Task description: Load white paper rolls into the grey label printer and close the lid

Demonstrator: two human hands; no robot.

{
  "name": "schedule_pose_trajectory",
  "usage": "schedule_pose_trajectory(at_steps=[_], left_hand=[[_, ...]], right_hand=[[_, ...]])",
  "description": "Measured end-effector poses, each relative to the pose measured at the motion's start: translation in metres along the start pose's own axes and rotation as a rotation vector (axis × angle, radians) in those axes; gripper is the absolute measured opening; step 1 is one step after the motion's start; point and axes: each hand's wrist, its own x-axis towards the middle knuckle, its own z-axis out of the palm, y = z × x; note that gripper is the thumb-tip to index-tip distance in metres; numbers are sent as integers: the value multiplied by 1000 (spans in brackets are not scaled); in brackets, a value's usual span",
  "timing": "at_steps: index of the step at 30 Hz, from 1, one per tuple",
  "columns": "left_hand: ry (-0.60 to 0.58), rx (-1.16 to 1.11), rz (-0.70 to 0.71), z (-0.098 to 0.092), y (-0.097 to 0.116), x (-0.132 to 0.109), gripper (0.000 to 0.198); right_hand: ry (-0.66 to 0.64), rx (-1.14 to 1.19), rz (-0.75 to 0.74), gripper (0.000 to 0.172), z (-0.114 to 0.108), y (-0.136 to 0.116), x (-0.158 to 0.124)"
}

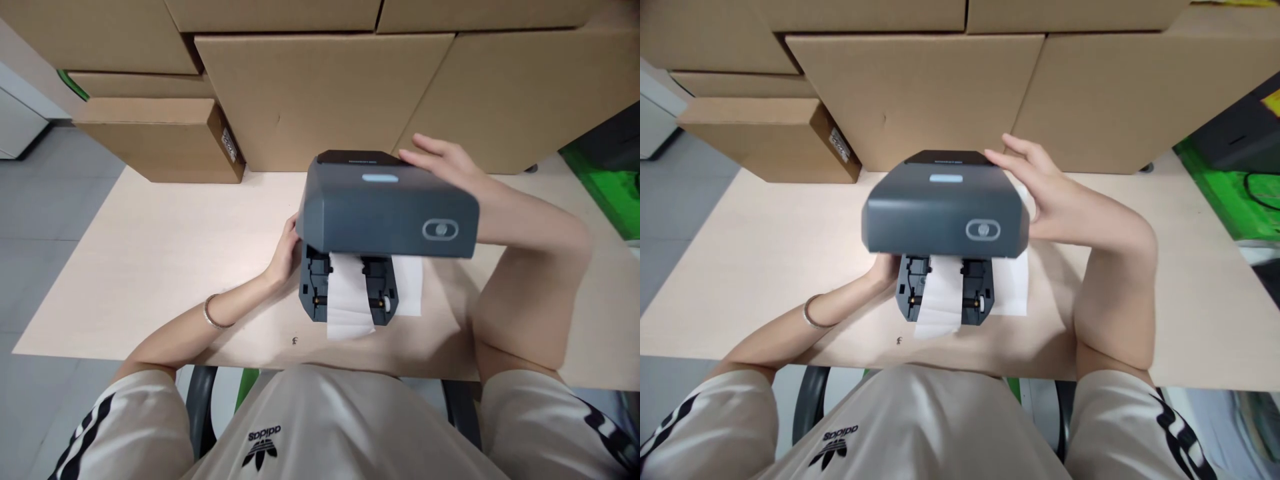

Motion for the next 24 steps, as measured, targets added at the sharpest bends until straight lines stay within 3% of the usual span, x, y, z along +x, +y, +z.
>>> schedule_pose_trajectory(at_steps=[3,6,9,13,16,20,22,24], left_hand=[[64,13,-27,3,12,-6,74],[10,-1,-114,5,27,-10,86],[-33,1,-145,5,36,-11,98],[-44,48,-112,2,34,-9,94],[-57,63,-85,0,32,-6,90],[-75,70,-40,-2,27,-4,93],[-81,90,-27,-3,23,-2,92],[-72,113,-16,-4,21,-1,90]], right_hand=[[290,155,49,79,4,-1,18],[655,276,90,77,20,15,40],[829,388,169,79,39,34,60],[832,523,293,73,50,34,71],[817,531,335,56,48,25,68],[900,293,418,35,48,12,59],[783,28,344,30,55,-1,56],[550,-170,189,19,67,-16,55]])
